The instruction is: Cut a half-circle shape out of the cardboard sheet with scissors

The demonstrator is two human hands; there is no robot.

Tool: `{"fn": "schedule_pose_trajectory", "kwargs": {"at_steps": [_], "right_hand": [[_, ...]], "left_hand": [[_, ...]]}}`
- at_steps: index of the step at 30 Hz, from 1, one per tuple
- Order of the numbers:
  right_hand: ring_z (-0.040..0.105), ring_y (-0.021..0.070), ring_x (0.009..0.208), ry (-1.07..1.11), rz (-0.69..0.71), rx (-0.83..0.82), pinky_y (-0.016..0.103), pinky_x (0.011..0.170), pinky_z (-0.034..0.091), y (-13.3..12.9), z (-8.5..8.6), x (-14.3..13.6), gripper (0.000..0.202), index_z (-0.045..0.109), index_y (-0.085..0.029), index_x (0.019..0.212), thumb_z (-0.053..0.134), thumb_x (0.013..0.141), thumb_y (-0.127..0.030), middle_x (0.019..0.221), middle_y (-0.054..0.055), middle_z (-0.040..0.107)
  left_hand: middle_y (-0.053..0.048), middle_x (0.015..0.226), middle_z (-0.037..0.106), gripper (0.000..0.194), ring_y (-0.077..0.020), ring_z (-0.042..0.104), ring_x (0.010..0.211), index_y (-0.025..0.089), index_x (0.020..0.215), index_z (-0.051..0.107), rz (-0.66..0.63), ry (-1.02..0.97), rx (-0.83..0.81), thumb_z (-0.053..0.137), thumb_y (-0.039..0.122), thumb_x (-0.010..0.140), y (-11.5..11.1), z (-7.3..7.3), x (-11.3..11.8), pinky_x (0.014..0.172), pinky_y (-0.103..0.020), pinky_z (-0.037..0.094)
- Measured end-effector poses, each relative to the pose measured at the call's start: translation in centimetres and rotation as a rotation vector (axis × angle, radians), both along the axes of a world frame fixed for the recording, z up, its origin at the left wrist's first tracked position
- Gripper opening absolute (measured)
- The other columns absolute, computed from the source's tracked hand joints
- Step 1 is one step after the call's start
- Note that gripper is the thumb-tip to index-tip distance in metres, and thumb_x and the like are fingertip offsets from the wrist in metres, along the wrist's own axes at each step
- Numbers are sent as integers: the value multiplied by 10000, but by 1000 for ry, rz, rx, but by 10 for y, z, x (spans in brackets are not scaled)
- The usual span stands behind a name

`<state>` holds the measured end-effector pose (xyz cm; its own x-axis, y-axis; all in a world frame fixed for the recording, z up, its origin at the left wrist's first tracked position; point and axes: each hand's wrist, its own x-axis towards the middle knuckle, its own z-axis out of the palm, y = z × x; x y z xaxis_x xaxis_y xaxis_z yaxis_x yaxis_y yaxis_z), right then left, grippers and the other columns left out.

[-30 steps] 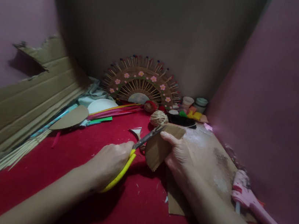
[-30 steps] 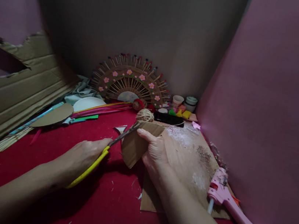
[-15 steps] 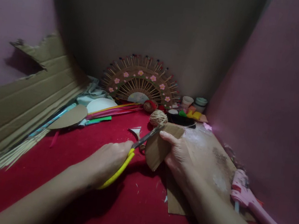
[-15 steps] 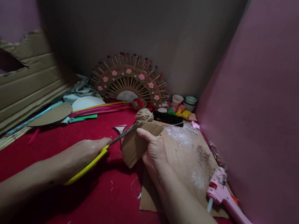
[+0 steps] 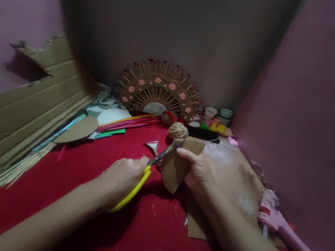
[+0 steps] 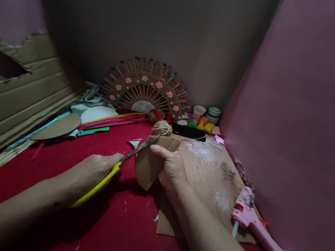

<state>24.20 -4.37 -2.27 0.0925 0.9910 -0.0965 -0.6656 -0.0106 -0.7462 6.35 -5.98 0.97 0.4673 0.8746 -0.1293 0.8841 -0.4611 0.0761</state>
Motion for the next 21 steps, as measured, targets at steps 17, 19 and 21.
{"fn": "schedule_pose_trajectory", "kwargs": {"at_steps": [17, 19, 21], "right_hand": [[657, 168, 646, -40, 35, 129, 310, 697, 507, 1, -3, 0, 289, 722, -189, 797, 746, 530, -81, 706, -12, 750], [656, 169, 646, -36, 44, 142, 310, 693, 503, 0, -3, -1, 334, 721, -200, 849, 746, 538, -82, 705, -15, 748], [655, 173, 644, -36, 60, 145, 313, 693, 501, 0, -3, -1, 360, 718, -203, 882, 745, 542, -90, 714, -16, 748]], "left_hand": [[-101, 931, 623, 236, -221, 599, 780, 169, 1053, 468, -49, -161, 39, 292, 232, 908, 3, -10, 0, 687, -331, 447], [-103, 928, 628, 254, -222, 604, 790, 166, 1065, 472, -45, -149, 50, 278, 224, 912, 3, -10, 0, 697, -332, 449], [-96, 901, 631, 248, -218, 606, 769, 167, 1055, 477, -46, -133, 56, 285, 220, 908, 4, -11, -1, 686, -326, 446]]}}
